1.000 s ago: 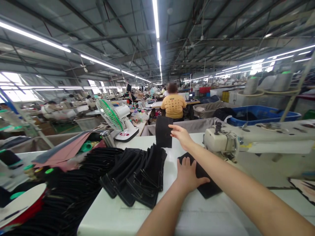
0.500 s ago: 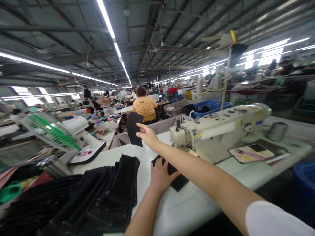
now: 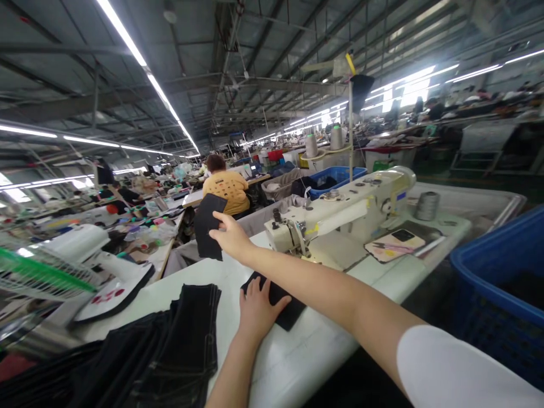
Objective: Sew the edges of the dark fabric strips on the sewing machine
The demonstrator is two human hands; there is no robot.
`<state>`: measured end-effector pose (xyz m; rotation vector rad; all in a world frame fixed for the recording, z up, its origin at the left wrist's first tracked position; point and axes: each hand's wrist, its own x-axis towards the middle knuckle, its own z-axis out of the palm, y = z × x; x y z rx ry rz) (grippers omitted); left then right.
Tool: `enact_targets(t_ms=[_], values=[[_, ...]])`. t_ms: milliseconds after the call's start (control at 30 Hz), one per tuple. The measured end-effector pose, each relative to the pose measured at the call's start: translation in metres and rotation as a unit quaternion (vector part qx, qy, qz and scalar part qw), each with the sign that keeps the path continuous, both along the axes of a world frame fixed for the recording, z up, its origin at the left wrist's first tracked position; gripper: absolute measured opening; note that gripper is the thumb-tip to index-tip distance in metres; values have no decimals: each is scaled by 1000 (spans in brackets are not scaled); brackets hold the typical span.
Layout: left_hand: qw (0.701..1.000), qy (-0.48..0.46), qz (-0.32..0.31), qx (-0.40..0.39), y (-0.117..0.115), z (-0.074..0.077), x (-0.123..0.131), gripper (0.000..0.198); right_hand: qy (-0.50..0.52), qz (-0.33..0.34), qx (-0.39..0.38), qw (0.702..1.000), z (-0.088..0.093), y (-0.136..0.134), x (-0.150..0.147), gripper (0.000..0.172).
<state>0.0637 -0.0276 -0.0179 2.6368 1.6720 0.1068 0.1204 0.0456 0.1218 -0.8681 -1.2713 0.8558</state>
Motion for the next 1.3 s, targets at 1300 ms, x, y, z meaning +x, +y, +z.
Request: enact_targets(t_ms=[1300], values=[[998, -37, -55, -1, -3, -10, 1, 86, -513, -100, 95, 847, -153, -187, 188, 32]])
